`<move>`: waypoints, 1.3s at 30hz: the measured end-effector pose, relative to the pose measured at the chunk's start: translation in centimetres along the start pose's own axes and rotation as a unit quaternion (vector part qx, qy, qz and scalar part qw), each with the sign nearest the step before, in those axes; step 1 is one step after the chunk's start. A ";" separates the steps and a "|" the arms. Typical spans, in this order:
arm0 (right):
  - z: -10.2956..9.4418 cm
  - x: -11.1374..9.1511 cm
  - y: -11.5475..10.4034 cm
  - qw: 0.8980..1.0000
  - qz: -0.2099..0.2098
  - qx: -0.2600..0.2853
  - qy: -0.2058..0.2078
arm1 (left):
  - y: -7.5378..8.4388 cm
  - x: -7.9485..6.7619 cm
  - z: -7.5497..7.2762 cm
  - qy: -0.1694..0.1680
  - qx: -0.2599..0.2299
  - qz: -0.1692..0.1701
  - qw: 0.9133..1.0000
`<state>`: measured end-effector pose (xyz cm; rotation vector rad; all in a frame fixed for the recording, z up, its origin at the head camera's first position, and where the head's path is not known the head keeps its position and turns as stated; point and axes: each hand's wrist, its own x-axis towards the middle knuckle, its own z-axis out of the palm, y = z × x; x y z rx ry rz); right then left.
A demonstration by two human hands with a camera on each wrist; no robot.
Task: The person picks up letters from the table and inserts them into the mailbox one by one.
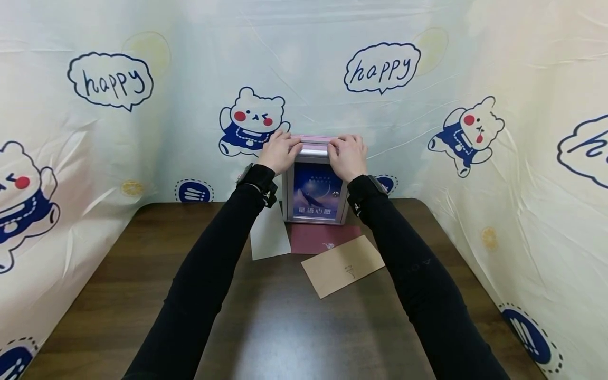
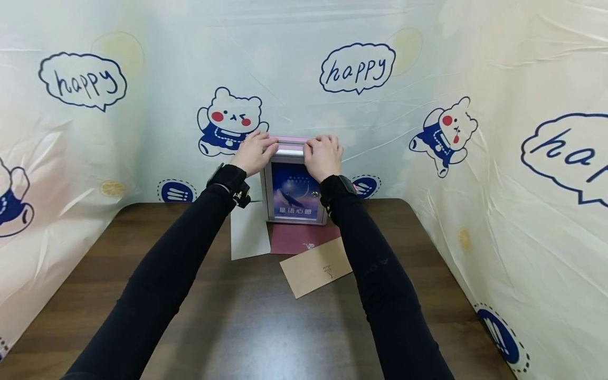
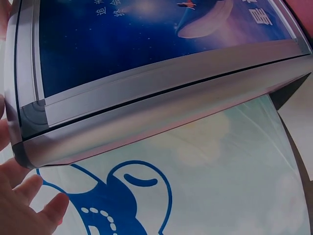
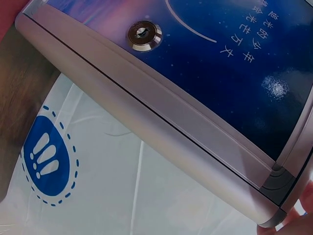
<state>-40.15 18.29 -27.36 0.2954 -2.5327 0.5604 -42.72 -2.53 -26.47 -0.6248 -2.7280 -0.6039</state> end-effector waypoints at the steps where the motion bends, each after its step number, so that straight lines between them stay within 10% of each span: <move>1: 0.0 0.0 -0.1 1.000 0.001 -0.002 0.001 | 0.0 -0.1 0.0 -0.001 -0.002 0.000 1.000; 14: -0.3 -0.4 -0.4 1.000 -0.001 0.014 0.005 | -1.2 -1.0 -0.5 0.006 -0.030 -0.006 1.000; 39: -0.6 -3.9 0.3 0.984 -0.117 -0.001 0.137 | -7.3 -5.1 1.1 -0.029 -0.041 -0.079 0.996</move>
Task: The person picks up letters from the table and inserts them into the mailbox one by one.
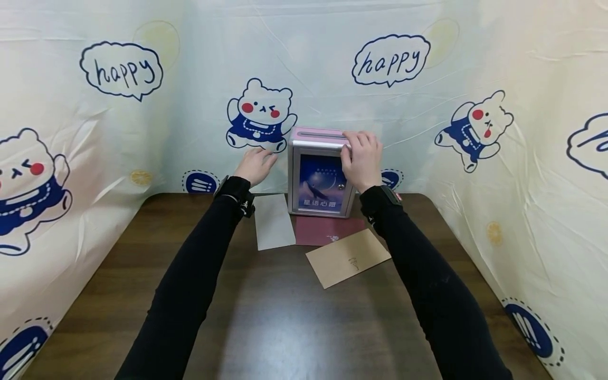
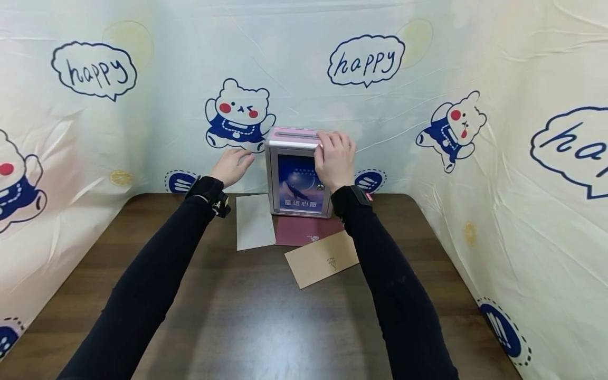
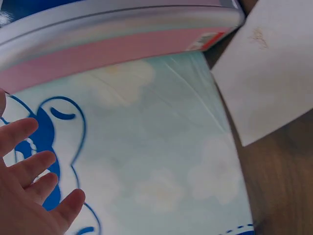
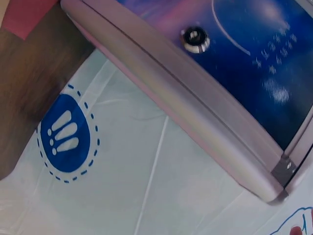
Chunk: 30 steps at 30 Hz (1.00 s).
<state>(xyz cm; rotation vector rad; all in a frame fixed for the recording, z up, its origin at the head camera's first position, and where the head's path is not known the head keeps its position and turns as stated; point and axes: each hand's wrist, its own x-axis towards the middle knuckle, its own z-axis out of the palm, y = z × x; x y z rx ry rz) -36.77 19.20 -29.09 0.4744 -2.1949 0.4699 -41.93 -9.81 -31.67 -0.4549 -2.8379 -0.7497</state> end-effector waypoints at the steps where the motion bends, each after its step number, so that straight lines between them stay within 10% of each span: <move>1: 0.1 -0.2 -0.1 1.000 -0.006 0.000 0.001 | -0.4 -0.1 0.2 -0.004 -0.004 -0.003 1.000; 11: 2.2 -3.1 -1.8 0.999 -0.040 0.033 -0.003 | -5.0 -0.4 2.2 -0.072 -0.016 -0.063 0.995; 30: 6.9 -12.2 -7.3 0.983 0.055 0.155 -0.084 | -10.6 -1.3 7.8 -0.135 0.017 -0.145 0.980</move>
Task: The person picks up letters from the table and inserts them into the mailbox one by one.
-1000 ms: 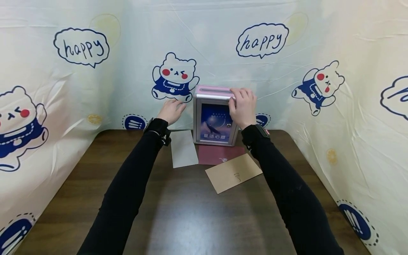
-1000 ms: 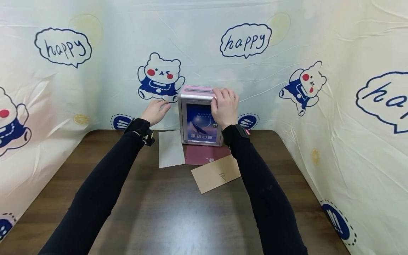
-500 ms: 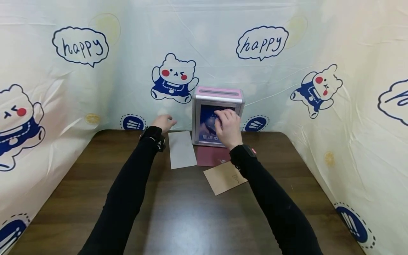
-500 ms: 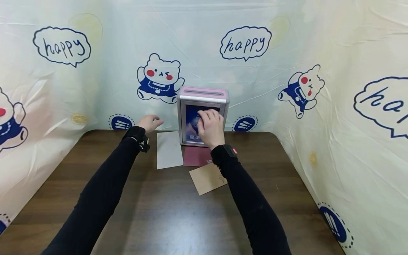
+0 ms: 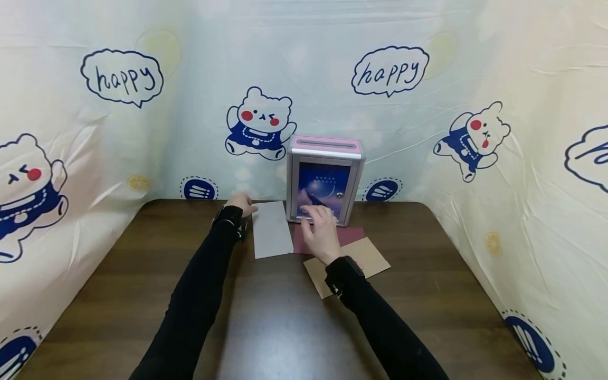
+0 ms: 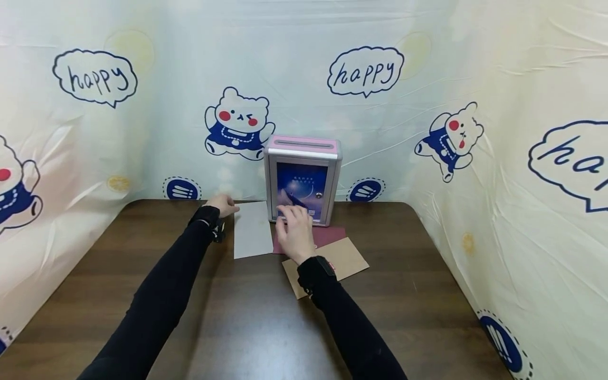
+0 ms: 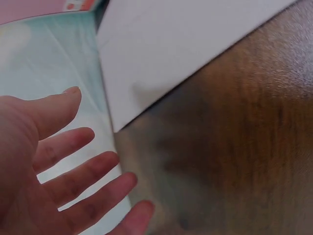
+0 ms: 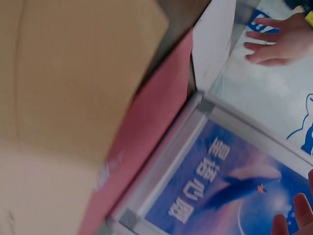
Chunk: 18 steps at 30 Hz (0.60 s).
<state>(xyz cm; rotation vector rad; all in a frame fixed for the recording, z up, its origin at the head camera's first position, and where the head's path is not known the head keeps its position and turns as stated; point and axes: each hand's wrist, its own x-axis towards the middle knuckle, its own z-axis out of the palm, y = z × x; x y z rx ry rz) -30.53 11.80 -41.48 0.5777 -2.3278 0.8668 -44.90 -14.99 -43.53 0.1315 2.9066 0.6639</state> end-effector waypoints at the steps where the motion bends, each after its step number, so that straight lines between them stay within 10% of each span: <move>1: 0.1 -0.3 -0.1 1.000 0.002 0.004 -0.004 | -0.1 0.1 0.3 -0.006 0.000 -0.005 1.000; 18: -0.3 -2.8 -0.1 0.998 0.026 -0.014 -0.060 | -1.1 2.1 2.3 -0.066 0.032 -0.022 0.997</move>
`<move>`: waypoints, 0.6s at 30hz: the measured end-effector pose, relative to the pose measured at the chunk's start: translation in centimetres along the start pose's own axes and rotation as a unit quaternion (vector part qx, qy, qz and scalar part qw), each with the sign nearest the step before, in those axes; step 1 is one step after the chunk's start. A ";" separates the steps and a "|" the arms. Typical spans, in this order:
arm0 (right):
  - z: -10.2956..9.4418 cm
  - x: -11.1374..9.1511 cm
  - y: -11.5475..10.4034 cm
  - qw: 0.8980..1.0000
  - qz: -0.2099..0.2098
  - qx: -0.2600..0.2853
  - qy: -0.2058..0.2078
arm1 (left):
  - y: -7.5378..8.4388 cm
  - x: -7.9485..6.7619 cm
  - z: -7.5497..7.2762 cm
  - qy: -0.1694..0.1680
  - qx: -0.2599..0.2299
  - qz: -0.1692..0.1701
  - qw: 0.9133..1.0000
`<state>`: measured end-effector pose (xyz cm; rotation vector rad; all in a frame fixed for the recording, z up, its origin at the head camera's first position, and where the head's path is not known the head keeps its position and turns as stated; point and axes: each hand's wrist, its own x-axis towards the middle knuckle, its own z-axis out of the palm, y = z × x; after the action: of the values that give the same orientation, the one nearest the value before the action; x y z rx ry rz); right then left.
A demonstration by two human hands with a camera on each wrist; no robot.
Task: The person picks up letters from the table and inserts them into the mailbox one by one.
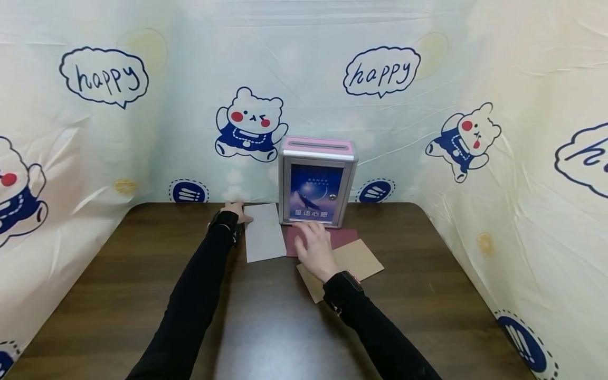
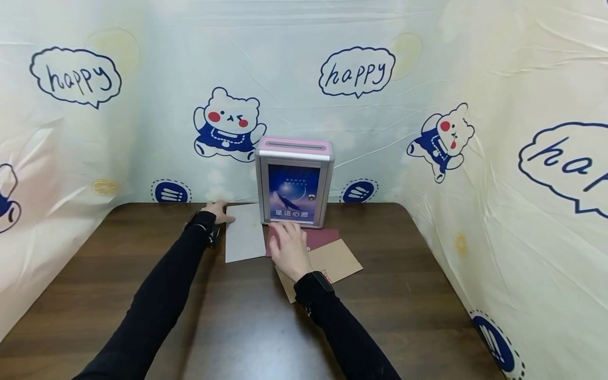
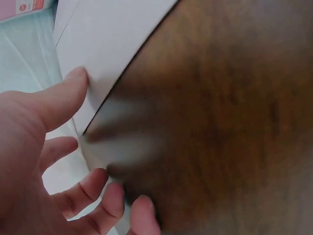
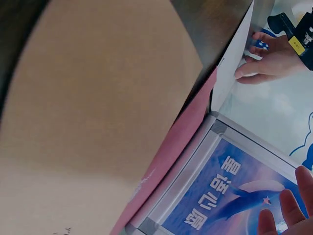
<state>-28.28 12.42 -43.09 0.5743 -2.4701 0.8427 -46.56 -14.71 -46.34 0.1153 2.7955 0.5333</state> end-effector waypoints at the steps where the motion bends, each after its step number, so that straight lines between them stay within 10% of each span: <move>1: 0.1 -0.1 0.1 1.000 0.003 0.000 -0.002 | -0.1 0.1 0.0 -0.002 -0.002 0.002 1.000; 18: 0.9 -1.0 0.4 0.999 0.030 -0.014 -0.021 | -0.2 -1.7 -0.8 -0.032 -0.073 0.009 0.997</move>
<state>-27.96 12.40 -44.44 0.5159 -2.5443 0.8258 -45.23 -15.36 -45.24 0.1247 2.6848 0.7243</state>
